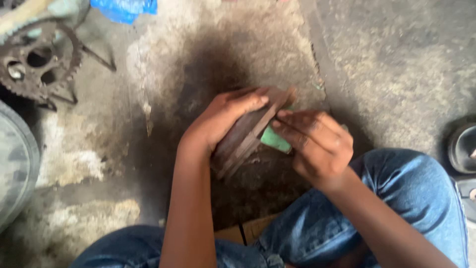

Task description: The person sits on the floor and scrubs a circular metal part with a green abrasive pad. They rotate the part to clean different sections of the rim and face, then flip it over to continue scrubbing the other side.

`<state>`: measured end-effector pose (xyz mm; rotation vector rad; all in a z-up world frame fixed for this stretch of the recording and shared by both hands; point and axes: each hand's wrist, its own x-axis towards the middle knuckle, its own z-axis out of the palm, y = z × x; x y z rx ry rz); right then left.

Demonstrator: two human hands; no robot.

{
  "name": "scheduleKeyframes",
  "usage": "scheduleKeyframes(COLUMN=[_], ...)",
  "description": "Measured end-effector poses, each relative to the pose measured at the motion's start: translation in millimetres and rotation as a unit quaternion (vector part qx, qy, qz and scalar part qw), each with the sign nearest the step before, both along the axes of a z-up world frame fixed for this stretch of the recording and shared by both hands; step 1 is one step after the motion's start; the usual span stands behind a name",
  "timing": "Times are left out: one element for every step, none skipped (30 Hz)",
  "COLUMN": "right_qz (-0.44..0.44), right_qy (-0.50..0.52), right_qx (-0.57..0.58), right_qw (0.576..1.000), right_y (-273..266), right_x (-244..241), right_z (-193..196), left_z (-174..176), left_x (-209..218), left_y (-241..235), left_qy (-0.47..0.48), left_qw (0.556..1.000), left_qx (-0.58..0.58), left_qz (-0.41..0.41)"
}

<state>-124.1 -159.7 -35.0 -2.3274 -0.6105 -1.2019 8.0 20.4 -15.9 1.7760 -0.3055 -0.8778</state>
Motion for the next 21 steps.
scheduleKeyframes(right_qz=[-0.003,-0.008,-0.042,-0.079,-0.114,-0.099,-0.084,-0.068,-0.056,-0.043,-0.03,-0.055,-0.079,-0.102,-0.096,-0.086,-0.076,-0.059,-0.043,-0.024,-0.047], right_qy=[0.012,0.022,0.058,0.085,0.112,0.086,0.061,0.036,0.023,0.023,0.023,0.047,0.072,0.096,0.078,0.062,0.046,0.039,0.032,0.034,0.065], right_qx=[-0.017,-0.032,0.001,0.03,0.059,0.041,0.023,0.004,-0.004,-0.01,-0.016,0.002,0.022,0.042,0.04,0.04,0.04,0.046,0.052,0.06,0.079], right_qw=[1.0,0.999,0.997,0.993,0.985,0.99,0.994,0.997,0.998,0.999,0.999,0.997,0.994,0.989,0.992,0.994,0.995,0.996,0.997,0.997,0.994], right_y=[-8,-13,-13,-14,-15,-12,-5,0,-1,-4,-8,-11,-12,-15,-14,-6,-2,-2,-3,-2,-1], right_x=[0,1,1,7,12,6,-7,-12,-6,-5,-7,1,10,15,11,4,1,1,1,-4,-6], right_z=[2,4,3,5,6,7,7,7,5,4,3,4,4,7,9,8,7,6,4,1,-2], left_z=[0,0,1,3,4,2,-1,-4,-7,-12,-17,-16,-13,-10,-7,-4,-2,-1,0,0,0], left_x=[-5,-8,-10,-7,-6,-6,-5,0,6,1,-8,-4,1,1,-1,0,4,2,-1,-7,-9], left_y=[0,0,-2,-4,-4,-4,-5,-4,-2,1,2,-1,-5,-6,-5,-4,-5,-3,-1,2,1], left_qy=[0.013,0.009,0.004,-0.01,-0.014,-0.015,-0.016,0.001,0.017,0.047,0.035,0.003,-0.028,-0.013,0.002,0.018,-0.002,-0.014,-0.027,-0.011,0.004], left_qw=[1.0,1.0,0.999,0.999,0.999,1.0,1.0,1.0,1.0,0.998,0.999,0.999,0.999,1.0,1.0,1.0,1.0,1.0,0.999,0.999,0.998], left_qx=[0.0,0.019,0.037,0.049,0.037,0.023,0.01,-0.005,-0.019,-0.032,-0.032,-0.037,-0.042,-0.028,-0.014,0.003,-0.002,-0.002,-0.001,0.03,0.061], left_qz=[0.004,0.008,0.013,0.016,0.014,0.01,0.006,-0.002,-0.01,-0.016,-0.008,-0.005,-0.002,0.004,0.01,0.019,0.004,-0.009,-0.022,-0.012,-0.002])
